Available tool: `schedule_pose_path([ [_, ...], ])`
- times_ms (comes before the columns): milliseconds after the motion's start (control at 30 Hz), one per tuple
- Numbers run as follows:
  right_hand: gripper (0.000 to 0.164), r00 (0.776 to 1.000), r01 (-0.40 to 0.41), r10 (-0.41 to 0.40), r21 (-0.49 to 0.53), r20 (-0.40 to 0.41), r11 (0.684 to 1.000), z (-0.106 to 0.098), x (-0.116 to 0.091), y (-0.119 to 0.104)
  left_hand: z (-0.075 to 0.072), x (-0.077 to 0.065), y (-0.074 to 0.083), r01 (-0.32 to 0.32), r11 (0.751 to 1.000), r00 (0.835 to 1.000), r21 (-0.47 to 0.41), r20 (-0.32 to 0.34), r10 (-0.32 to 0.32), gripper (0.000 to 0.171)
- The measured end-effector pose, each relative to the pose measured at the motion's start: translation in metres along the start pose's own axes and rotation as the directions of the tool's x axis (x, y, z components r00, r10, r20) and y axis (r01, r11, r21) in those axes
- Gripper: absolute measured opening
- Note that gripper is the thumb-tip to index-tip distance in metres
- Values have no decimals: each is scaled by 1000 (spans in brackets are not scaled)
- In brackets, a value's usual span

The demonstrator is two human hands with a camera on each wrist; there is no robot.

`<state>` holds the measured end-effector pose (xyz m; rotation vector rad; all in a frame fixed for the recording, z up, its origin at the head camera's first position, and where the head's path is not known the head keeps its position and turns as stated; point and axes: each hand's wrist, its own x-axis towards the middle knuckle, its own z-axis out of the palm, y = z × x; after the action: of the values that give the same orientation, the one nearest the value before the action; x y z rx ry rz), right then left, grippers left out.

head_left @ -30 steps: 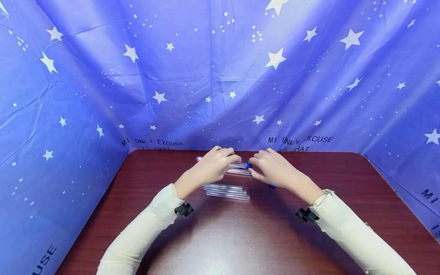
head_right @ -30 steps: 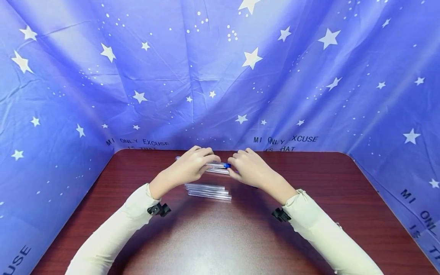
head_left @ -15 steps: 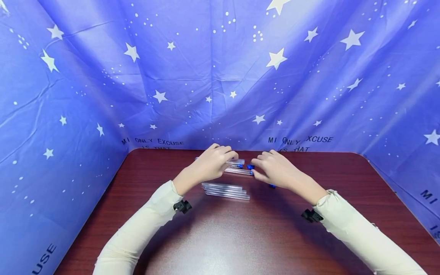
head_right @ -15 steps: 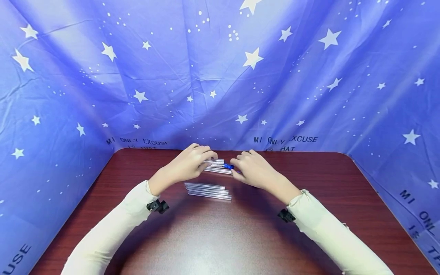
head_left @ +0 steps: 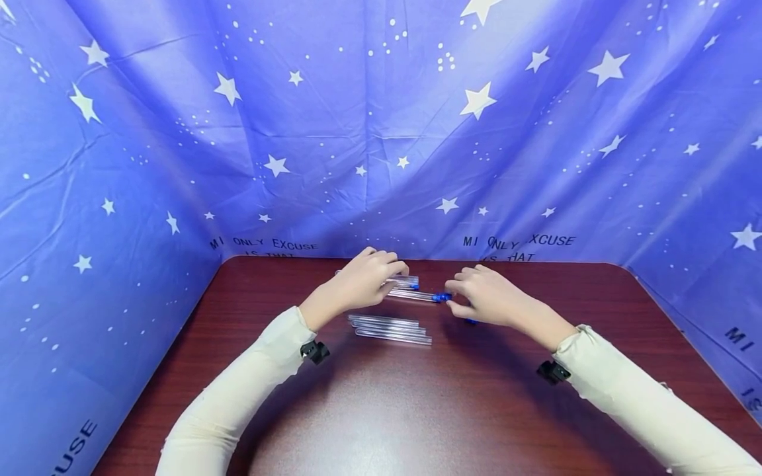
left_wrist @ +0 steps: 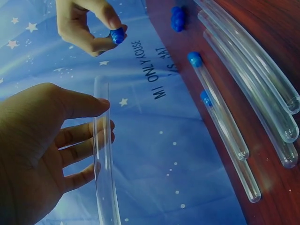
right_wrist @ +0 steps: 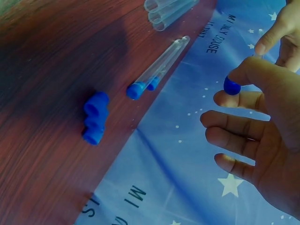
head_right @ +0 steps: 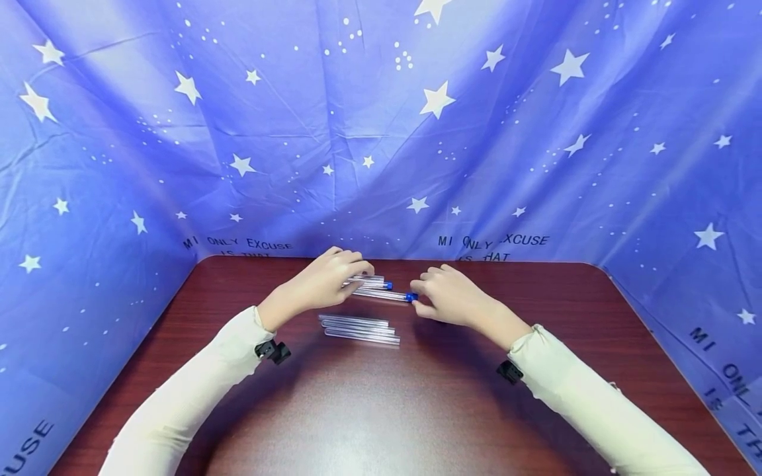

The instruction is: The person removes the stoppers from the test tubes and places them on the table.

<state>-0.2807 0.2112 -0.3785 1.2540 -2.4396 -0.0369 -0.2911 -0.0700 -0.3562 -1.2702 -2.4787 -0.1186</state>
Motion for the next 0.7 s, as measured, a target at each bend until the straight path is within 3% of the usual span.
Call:
schedule_pose_path([
  [200,16,999,27,-27,-25,17,999,4,-6,3,9,1,-1,-5,1000,999,-4,33,6,21],
  [400,17,997,66,-67,-71,-24,995,10,-11,5,15,1,-1,-16,1000,1000,7,27,15,19],
  [700,15,999,45,-44,-77,14,996,17,-19,4,32,0,-3,-35,998,999,51,27,33,19],
])
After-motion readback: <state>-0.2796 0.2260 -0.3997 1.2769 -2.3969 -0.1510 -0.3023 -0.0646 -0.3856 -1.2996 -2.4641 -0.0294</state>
